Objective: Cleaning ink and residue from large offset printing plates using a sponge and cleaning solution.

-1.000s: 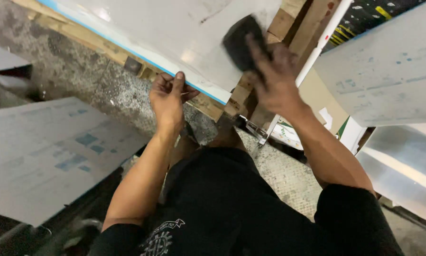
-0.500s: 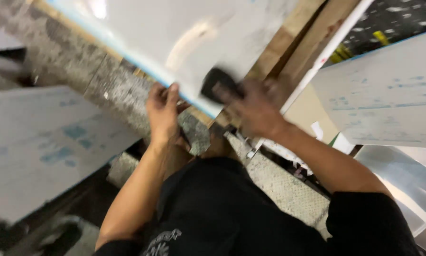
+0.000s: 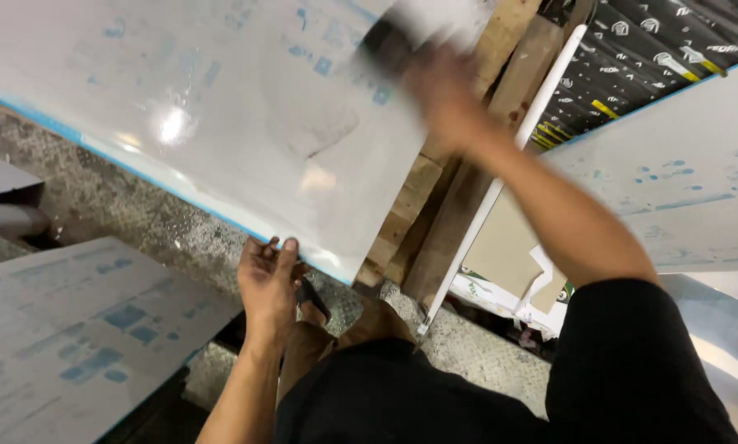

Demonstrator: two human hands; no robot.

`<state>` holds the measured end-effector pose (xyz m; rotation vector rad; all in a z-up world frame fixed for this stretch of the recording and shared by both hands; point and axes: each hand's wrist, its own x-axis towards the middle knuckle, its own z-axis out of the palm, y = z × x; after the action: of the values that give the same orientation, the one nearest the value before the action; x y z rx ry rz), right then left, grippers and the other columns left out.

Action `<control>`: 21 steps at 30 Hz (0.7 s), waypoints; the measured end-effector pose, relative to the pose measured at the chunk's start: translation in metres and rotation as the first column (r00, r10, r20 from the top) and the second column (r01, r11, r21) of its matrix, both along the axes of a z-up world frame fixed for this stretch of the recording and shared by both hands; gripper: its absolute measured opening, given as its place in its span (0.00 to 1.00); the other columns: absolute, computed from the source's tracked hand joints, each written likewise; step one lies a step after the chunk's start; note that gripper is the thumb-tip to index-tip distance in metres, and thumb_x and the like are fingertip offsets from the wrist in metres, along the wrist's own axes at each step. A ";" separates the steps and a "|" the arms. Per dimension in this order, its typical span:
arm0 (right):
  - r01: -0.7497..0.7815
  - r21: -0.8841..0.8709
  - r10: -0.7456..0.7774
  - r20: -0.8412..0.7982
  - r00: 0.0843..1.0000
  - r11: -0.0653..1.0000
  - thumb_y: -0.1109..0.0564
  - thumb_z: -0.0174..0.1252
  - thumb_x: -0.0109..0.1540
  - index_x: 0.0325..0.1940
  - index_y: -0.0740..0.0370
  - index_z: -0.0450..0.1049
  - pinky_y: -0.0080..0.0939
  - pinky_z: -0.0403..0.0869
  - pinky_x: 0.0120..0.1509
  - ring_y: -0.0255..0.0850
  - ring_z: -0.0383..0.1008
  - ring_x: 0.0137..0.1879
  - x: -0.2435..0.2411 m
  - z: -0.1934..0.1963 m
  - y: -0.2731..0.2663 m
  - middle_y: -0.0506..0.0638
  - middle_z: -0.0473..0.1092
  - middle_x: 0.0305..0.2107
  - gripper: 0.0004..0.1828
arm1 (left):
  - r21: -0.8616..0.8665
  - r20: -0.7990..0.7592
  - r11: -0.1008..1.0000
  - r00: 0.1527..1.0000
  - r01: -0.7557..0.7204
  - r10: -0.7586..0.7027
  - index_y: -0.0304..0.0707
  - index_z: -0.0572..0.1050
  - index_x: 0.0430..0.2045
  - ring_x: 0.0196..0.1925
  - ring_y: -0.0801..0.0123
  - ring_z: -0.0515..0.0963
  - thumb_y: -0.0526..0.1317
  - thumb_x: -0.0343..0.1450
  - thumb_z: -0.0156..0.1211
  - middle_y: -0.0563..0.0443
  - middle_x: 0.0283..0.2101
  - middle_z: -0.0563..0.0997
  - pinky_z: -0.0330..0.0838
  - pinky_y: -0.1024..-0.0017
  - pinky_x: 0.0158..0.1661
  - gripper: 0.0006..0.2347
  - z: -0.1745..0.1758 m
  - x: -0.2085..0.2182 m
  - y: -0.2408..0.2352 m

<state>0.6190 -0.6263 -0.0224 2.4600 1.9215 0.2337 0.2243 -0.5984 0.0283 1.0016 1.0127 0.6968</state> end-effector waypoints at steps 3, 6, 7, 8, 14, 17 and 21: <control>-0.273 -0.057 0.232 -0.383 0.894 0.960 0.43 0.52 0.68 0.74 0.33 0.60 0.71 0.61 0.69 0.62 0.63 0.64 -0.108 0.095 -0.030 0.63 0.63 0.58 0.29 | 0.049 -0.121 0.998 0.992 0.031 -0.025 0.36 0.71 0.42 0.36 0.73 0.78 0.35 0.72 0.61 0.52 0.37 0.79 0.77 0.74 0.32 0.08 0.007 -0.003 0.001; -0.289 -0.043 0.261 -0.323 0.910 0.956 0.42 0.56 0.65 0.76 0.30 0.56 0.73 0.61 0.69 0.57 0.65 0.64 -0.077 0.075 -0.041 0.59 0.64 0.60 0.35 | -0.011 -0.022 0.995 0.995 -0.096 0.096 0.30 0.68 0.43 0.38 0.70 0.77 0.33 0.75 0.62 0.48 0.39 0.77 0.77 0.72 0.36 0.09 -0.046 -0.035 -0.002; -0.284 -0.039 0.257 -0.324 0.911 0.958 0.42 0.56 0.65 0.76 0.30 0.56 0.73 0.61 0.69 0.57 0.65 0.64 -0.054 0.069 -0.048 0.59 0.64 0.60 0.35 | -0.008 -0.024 0.996 0.996 -0.091 0.091 0.30 0.68 0.43 0.38 0.70 0.77 0.33 0.75 0.62 0.48 0.39 0.77 0.77 0.72 0.36 0.09 -0.043 -0.035 -0.004; -0.140 0.032 0.144 -0.250 0.957 0.990 0.45 0.59 0.64 0.77 0.34 0.57 0.72 0.64 0.64 0.62 0.63 0.64 -0.028 0.066 -0.051 0.65 0.62 0.60 0.37 | -0.038 -0.057 0.990 0.989 -0.137 0.135 0.32 0.67 0.43 0.38 0.71 0.77 0.32 0.73 0.61 0.49 0.39 0.77 0.78 0.71 0.34 0.10 -0.039 -0.033 -0.006; 0.222 0.373 -0.196 -0.106 0.975 0.901 0.53 0.56 0.74 0.77 0.55 0.64 0.67 0.65 0.68 0.70 0.61 0.66 0.148 0.001 -0.017 0.72 0.60 0.64 0.26 | -0.072 -0.148 0.988 0.981 -0.134 0.122 0.32 0.67 0.44 0.37 0.71 0.79 0.33 0.72 0.60 0.47 0.38 0.78 0.80 0.70 0.32 0.10 -0.023 -0.028 -0.003; 0.201 0.409 -0.132 -0.192 0.973 0.890 0.56 0.53 0.72 0.69 0.56 0.71 0.62 0.69 0.66 0.68 0.66 0.63 0.154 -0.010 0.029 0.70 0.67 0.60 0.20 | -0.024 -0.217 0.993 0.970 -0.114 0.107 0.32 0.69 0.43 0.36 0.71 0.79 0.33 0.71 0.61 0.49 0.38 0.77 0.80 0.70 0.31 0.10 -0.025 -0.030 -0.003; -0.077 0.417 0.082 0.005 0.997 0.906 0.57 0.52 0.67 0.77 0.48 0.67 0.79 0.52 0.69 0.69 0.59 0.64 0.062 0.012 0.088 0.72 0.63 0.62 0.32 | -0.008 -0.242 0.990 0.961 -0.143 0.137 0.31 0.70 0.42 0.35 0.71 0.77 0.32 0.72 0.62 0.48 0.37 0.78 0.76 0.71 0.31 0.09 -0.048 -0.040 -0.006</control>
<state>0.6811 -0.5378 -0.0104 2.6269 2.1735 0.7024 0.1839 -0.6043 -0.0197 1.0159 1.3119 0.6874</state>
